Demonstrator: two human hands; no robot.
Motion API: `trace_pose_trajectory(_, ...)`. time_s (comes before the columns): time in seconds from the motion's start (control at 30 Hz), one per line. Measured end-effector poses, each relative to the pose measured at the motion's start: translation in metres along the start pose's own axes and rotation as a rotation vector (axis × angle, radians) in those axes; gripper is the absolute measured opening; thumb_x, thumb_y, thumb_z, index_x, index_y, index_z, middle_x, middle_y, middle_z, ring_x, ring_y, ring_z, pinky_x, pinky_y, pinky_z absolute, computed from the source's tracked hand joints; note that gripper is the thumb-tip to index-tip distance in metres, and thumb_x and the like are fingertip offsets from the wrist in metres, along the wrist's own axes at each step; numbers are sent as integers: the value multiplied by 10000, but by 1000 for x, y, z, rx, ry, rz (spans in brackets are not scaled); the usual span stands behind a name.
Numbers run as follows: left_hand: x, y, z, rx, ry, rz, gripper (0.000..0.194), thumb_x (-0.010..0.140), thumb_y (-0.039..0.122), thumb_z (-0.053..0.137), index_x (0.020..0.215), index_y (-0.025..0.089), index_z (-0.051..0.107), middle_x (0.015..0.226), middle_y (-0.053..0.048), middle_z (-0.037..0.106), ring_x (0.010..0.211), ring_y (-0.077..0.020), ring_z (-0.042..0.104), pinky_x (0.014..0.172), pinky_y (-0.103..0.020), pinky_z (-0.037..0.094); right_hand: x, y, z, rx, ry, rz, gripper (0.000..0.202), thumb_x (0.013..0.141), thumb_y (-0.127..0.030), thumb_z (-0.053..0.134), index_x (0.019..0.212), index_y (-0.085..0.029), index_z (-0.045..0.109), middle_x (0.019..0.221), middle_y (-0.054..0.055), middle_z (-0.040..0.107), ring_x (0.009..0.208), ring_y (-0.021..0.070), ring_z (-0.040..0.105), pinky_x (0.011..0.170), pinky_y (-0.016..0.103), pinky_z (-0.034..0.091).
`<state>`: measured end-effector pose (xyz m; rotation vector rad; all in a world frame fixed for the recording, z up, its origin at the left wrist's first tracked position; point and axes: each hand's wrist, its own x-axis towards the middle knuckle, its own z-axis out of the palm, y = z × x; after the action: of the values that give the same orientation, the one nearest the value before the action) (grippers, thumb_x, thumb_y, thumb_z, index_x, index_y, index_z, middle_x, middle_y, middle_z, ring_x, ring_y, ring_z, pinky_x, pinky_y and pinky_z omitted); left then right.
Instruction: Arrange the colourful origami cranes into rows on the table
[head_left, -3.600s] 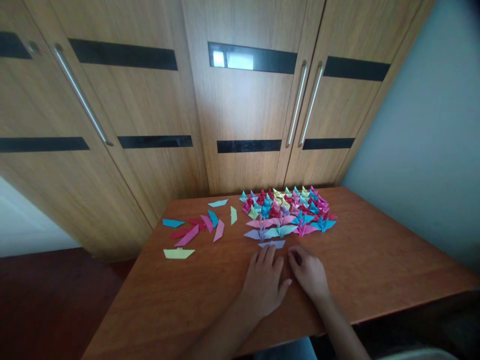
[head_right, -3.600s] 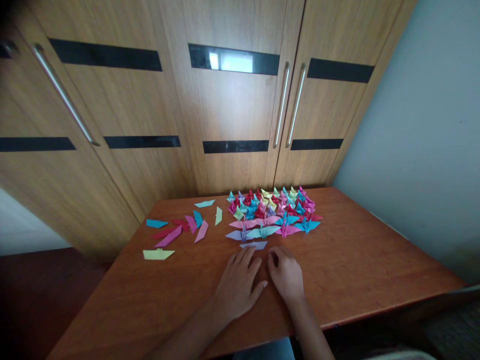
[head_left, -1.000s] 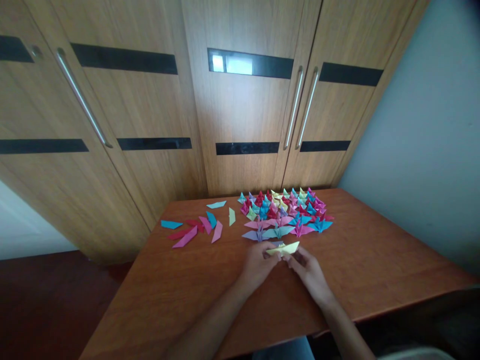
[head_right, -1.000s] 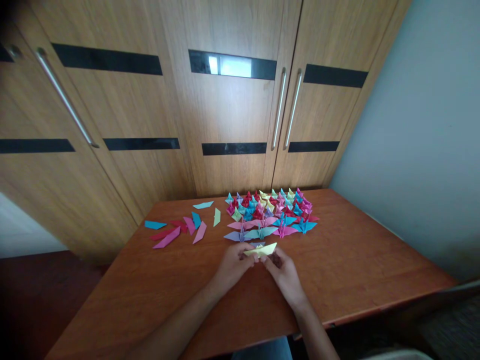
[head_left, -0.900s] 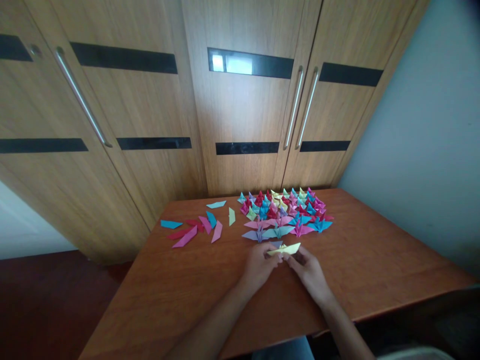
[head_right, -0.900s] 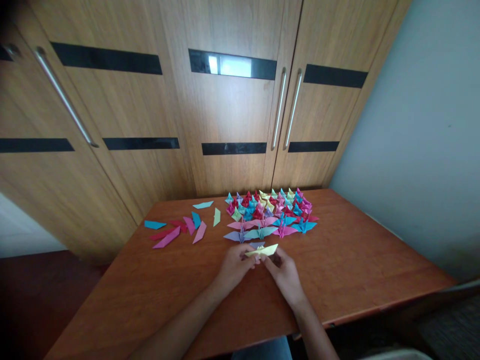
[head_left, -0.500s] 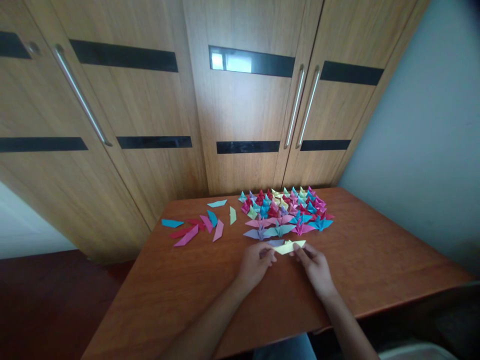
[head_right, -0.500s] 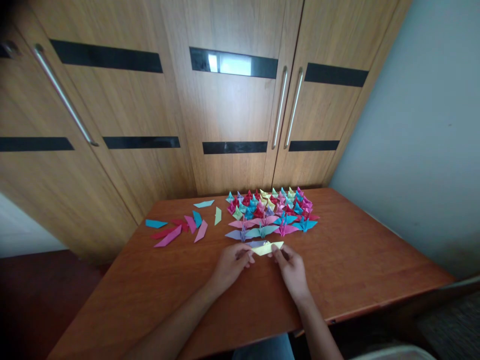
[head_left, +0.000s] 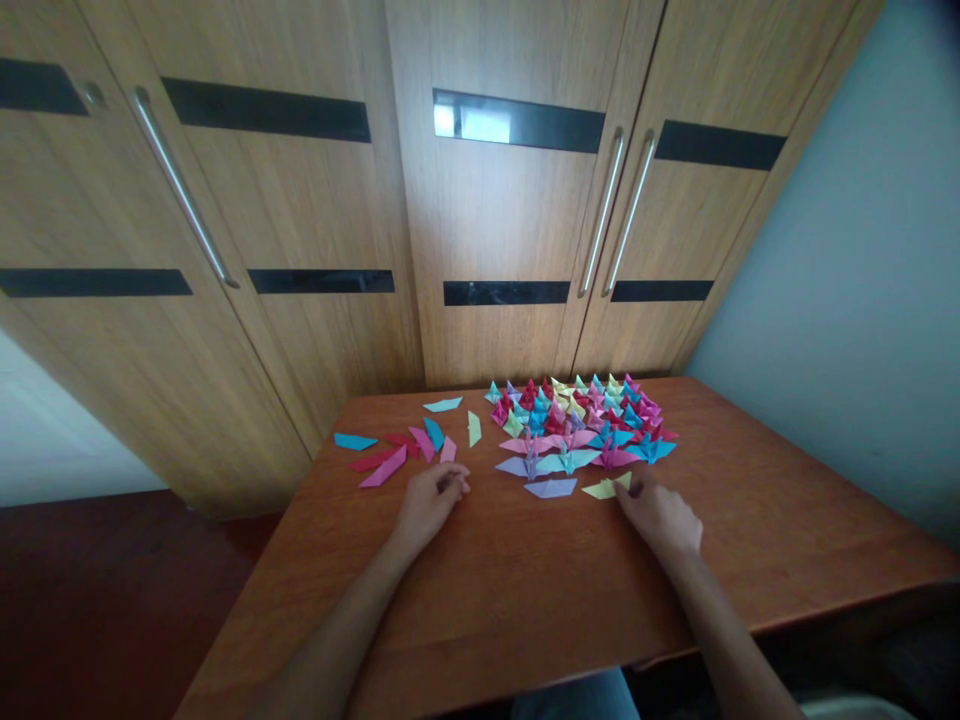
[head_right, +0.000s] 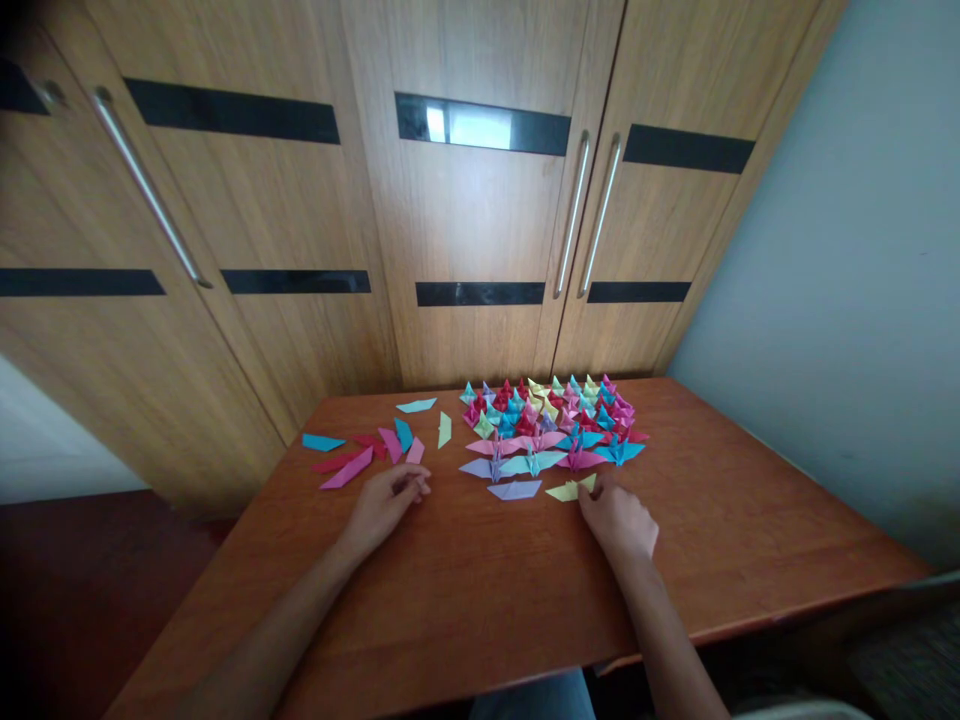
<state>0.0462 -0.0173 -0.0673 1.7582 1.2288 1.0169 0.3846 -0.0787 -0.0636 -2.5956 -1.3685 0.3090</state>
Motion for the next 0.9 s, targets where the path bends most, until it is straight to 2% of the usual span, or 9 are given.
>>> trace_pose_trajectory(0.13,-1,-1,-8,-35,31,-40,221,805,316,491,892,157,617,713,-27,669,629,-157,615,630,-266,480,-3,-7,1,-9,23,28,424,813,-596,363,896,-249,591,906,100,662,848,298,631,697,413,456)
trace_pose_trajectory(0.27,-1,-1,-8,-59,4,-44,209,798,307,498,881,159,619,712,-28,671,637,-157,620,624,-259,481,-4,-10,3,-11,28,61,430,823,-578,361,926,-230,591,920,121,660,861,306,632,715,424,460)
trace_pose_trajectory(0.67,-2,0,-12,-44,25,-8,222,798,308,498,901,161,628,738,-32,686,638,-161,623,635,-272,490,-9,-7,4,33,82,77,442,839,-562,343,909,-237,634,878,113,669,810,286,636,671,368,459)
trace_pose_trajectory(0.77,0,3,-23,77,90,7,229,808,319,484,901,175,636,791,-30,693,716,-181,633,695,-288,489,-12,-6,4,33,123,38,424,856,-527,333,925,-239,637,855,114,673,780,276,638,621,331,444)
trace_pose_trajectory(0.9,2,5,-49,380,279,19,236,826,331,463,892,204,650,904,-30,693,838,-204,624,777,-301,466,-22,-12,10,62,140,-51,361,868,-467,363,926,-236,634,824,97,681,732,246,641,532,260,368)
